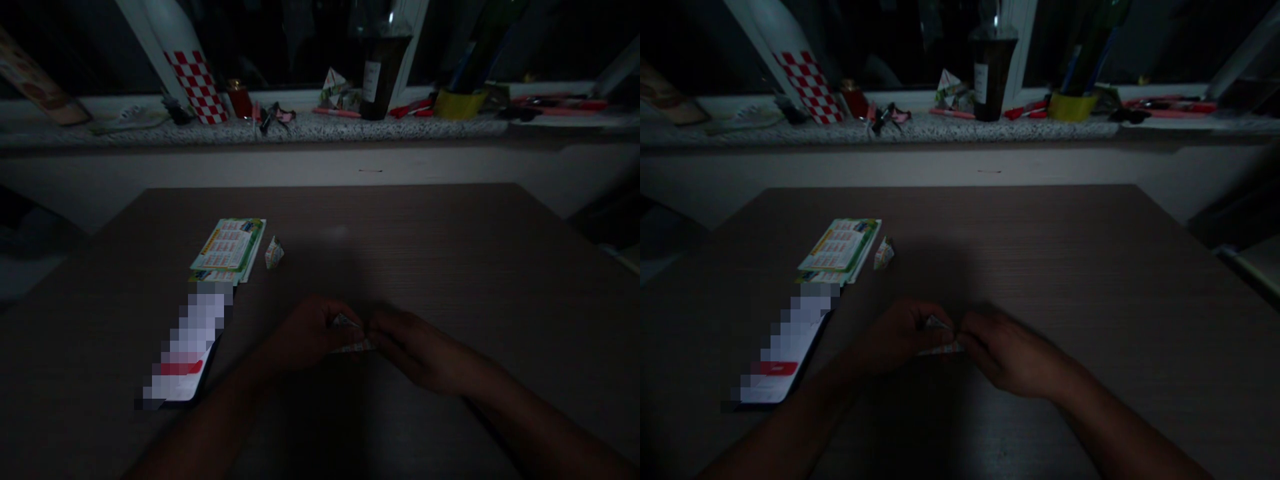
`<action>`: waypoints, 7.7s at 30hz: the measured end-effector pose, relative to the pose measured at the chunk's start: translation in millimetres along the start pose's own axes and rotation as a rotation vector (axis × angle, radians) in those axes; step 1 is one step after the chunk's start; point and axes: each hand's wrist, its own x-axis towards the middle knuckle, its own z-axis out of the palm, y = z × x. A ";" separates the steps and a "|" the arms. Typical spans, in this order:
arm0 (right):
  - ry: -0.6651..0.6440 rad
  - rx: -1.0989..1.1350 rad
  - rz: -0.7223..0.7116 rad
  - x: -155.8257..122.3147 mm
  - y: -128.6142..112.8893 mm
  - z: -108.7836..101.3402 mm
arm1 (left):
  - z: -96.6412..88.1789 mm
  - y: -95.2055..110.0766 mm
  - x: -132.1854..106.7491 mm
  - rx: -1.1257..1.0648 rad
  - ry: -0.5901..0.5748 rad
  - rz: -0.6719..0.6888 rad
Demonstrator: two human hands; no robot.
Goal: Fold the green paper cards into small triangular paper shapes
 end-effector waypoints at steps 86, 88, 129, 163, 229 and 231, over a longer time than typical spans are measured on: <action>0.117 0.642 0.240 8.7 7.1 10.5 | 17.4 -10.4 -1.9 0.213 0.047 0.185; 0.117 0.580 0.225 7.8 5.6 10.7 | 16.8 -8.2 -2.2 0.305 0.052 0.231; 0.228 0.581 0.089 8.9 6.6 13.1 | 19.8 -5.2 -0.4 -0.069 0.068 0.053; 0.406 0.701 0.111 9.1 6.6 15.7 | 21.5 -1.8 0.9 -0.197 0.432 0.147; 0.643 0.200 -0.182 10.1 8.9 11.9 | 23.6 -15.9 11.6 -0.606 0.181 0.033; 0.647 0.249 -0.137 10.5 9.0 12.8 | 24.0 -14.6 10.6 -0.605 0.143 0.030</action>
